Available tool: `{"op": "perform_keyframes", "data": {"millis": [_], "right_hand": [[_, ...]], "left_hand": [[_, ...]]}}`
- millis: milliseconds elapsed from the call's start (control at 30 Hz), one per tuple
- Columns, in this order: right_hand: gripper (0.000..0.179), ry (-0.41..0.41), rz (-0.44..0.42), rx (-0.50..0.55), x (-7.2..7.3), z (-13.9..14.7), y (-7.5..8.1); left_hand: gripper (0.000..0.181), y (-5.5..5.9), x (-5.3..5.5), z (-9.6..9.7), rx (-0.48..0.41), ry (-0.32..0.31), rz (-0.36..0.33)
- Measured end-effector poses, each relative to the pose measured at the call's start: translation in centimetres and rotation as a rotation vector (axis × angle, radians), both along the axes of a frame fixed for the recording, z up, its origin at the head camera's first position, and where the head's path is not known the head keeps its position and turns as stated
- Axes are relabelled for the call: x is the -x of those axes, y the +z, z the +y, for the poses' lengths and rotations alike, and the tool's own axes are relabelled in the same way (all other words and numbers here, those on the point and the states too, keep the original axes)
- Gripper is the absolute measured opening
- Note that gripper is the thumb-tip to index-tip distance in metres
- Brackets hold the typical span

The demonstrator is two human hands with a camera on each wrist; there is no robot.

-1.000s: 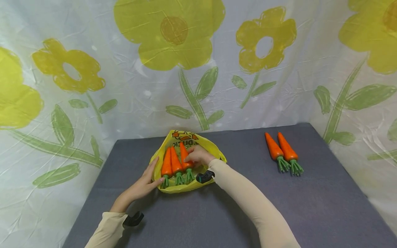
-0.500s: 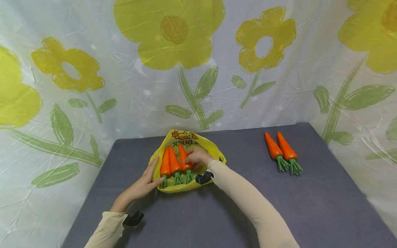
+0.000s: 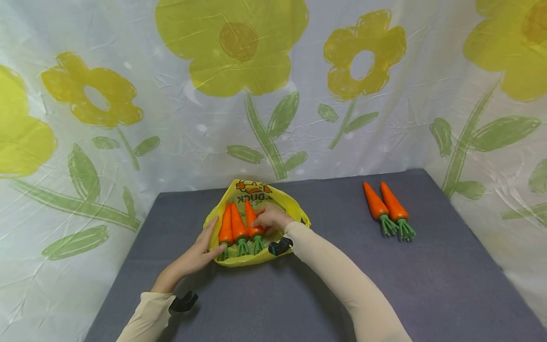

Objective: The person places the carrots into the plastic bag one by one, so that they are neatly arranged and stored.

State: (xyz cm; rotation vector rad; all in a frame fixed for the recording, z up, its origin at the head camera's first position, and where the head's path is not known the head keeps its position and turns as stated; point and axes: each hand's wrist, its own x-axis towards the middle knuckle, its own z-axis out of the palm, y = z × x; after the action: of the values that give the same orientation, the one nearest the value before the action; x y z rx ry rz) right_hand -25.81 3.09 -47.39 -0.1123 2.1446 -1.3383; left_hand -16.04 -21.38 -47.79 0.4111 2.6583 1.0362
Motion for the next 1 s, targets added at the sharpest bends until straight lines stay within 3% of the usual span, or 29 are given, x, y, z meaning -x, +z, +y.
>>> {"op": "perform_keyframes", "data": {"millis": [1000], "right_hand": [[0.046,-0.006,0.031,0.016,0.28,0.03,-0.04]], "left_hand": [[0.089,-0.06,-0.16,-0.06,0.006,0.003,0.008]]}}
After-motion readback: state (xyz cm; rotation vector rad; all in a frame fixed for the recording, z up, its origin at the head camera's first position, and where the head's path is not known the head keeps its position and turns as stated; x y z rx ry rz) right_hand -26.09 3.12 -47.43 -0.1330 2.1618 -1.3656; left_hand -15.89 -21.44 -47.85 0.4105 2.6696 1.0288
